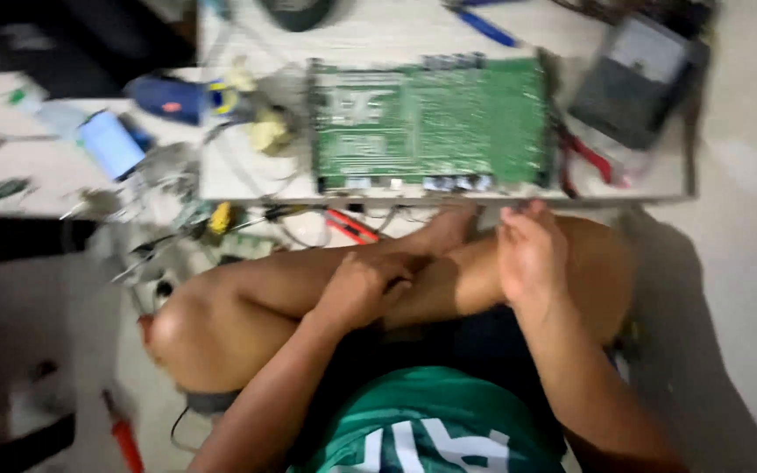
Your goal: Soldering components onto a circuit board and using multimeter probes to test electrical connections.
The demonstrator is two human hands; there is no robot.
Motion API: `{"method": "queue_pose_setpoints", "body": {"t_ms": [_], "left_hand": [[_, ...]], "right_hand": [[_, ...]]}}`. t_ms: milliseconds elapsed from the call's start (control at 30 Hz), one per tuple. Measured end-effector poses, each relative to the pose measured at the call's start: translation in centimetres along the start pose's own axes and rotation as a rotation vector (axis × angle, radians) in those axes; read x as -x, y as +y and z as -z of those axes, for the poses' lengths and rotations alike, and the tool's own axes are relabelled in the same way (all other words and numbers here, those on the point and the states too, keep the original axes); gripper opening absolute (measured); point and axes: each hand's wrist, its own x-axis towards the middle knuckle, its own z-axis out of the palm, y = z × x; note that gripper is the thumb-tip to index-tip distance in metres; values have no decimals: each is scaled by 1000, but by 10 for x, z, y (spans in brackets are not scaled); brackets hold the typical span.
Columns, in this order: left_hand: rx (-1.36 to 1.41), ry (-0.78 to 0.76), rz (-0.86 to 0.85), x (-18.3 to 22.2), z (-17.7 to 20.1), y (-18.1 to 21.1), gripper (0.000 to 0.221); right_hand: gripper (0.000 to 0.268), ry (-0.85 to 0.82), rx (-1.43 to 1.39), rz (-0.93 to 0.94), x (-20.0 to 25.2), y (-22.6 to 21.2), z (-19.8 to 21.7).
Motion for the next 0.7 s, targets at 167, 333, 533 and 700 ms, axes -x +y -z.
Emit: {"method": "queue_pose_setpoints", "body": {"t_ms": [167, 333, 533, 700], "left_hand": [[110, 75, 77, 22, -6, -3, 15], [249, 197, 74, 30, 0, 8, 15], [452, 278, -93, 2, 62, 58, 16], [462, 314, -172, -30, -11, 35, 23]], "right_hand": [[23, -25, 167, 33, -12, 21, -3], [35, -17, 422, -50, -18, 10, -13], [42, 139, 693, -13, -41, 1, -6], [14, 212, 628, -135, 46, -41, -54]]}}
